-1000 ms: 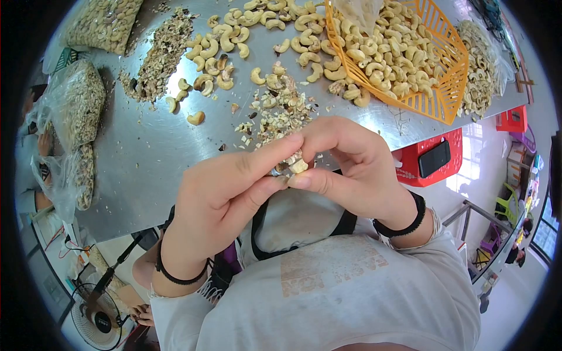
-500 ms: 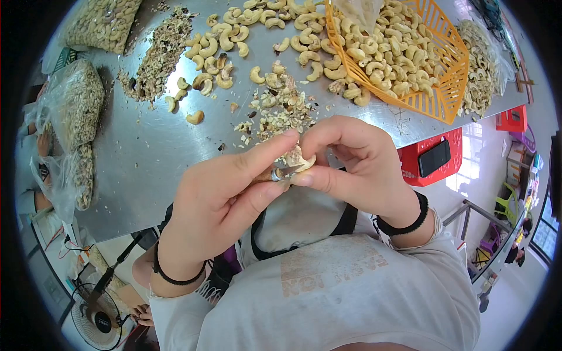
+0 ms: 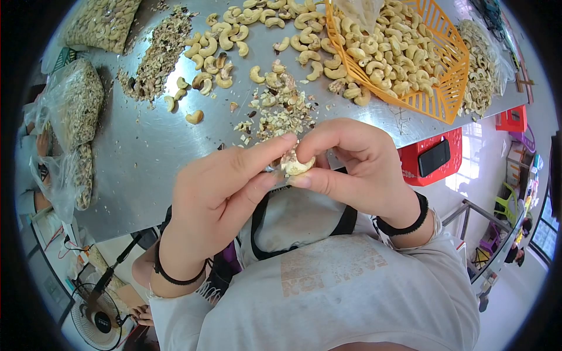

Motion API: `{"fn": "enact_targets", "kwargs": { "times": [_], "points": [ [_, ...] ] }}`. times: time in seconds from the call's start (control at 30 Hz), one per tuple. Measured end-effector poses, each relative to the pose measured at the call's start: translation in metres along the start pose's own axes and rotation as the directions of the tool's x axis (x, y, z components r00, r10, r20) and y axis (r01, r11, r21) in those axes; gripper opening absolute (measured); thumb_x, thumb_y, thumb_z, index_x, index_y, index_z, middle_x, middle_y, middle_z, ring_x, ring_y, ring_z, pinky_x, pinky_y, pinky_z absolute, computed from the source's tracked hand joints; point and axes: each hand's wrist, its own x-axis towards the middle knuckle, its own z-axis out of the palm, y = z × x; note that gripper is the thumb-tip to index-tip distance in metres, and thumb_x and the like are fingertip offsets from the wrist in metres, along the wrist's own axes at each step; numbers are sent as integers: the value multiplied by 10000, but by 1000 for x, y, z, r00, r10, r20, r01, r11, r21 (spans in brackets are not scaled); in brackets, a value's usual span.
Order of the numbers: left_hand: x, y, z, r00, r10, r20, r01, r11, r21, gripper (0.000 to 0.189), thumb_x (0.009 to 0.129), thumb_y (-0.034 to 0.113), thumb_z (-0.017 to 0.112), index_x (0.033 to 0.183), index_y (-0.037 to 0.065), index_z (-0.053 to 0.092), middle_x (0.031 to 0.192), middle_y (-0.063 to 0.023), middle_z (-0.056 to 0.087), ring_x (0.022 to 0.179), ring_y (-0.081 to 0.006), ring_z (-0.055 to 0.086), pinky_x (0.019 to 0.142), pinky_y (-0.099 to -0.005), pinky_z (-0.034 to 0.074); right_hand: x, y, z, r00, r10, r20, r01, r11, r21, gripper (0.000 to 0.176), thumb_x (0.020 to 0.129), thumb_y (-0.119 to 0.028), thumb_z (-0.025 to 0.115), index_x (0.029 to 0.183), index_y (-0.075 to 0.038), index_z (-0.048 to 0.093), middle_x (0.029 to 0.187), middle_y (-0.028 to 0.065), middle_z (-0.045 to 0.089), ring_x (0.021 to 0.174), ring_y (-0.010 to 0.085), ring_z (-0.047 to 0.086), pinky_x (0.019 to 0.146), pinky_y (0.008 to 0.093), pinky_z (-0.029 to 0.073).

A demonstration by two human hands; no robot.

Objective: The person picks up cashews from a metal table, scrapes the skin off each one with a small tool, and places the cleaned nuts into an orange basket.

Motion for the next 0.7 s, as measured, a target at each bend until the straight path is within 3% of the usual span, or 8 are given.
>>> {"fn": "enact_targets", "kwargs": {
  "times": [0.13,0.2,0.53,0.63,0.7],
  "points": [
    [0,1,3,1000,-4,-24,2,994,-112,379,722,32,565,1096,72,520,739,-85,580,570,-198,527,527,-255,410,1,1,-1,999,-38,11,39,998,-54,137,675,-74,662,777,-47,575,695,12,556,571,84,483,518,209,402],
    [1,1,0,999,49,21,-49,999,-24,398,712,34,574,1104,65,511,724,-94,574,556,-204,519,515,-257,408,1,-1,-2,999,-42,17,43,997,-67,136,675,-78,662,776,-48,575,694,13,555,568,88,484,517,210,401],
    [1,4,-1,999,22,27,-25,995,96,374,700,1,572,1067,69,541,689,-98,566,556,-217,525,513,-254,412,2,-1,-2,995,-95,34,99,979,-180,125,664,-64,651,764,-57,576,704,23,561,545,106,482,510,219,398],
    [0,5,0,1000,-10,-14,10,999,-37,376,701,2,573,1070,64,537,685,-95,565,567,-215,530,525,-250,414,2,0,-4,995,-98,34,103,978,-179,126,662,-55,645,768,-60,576,702,23,560,542,107,480,508,220,396],
    [-2,9,-2,989,-131,63,138,984,-110,351,724,10,548,1074,8,523,812,-84,598,699,-162,571,635,-229,417,3,0,-4,994,-102,36,107,978,-181,129,660,-51,643,770,-61,576,701,23,560,542,108,480,508,221,395]
  ]
}}
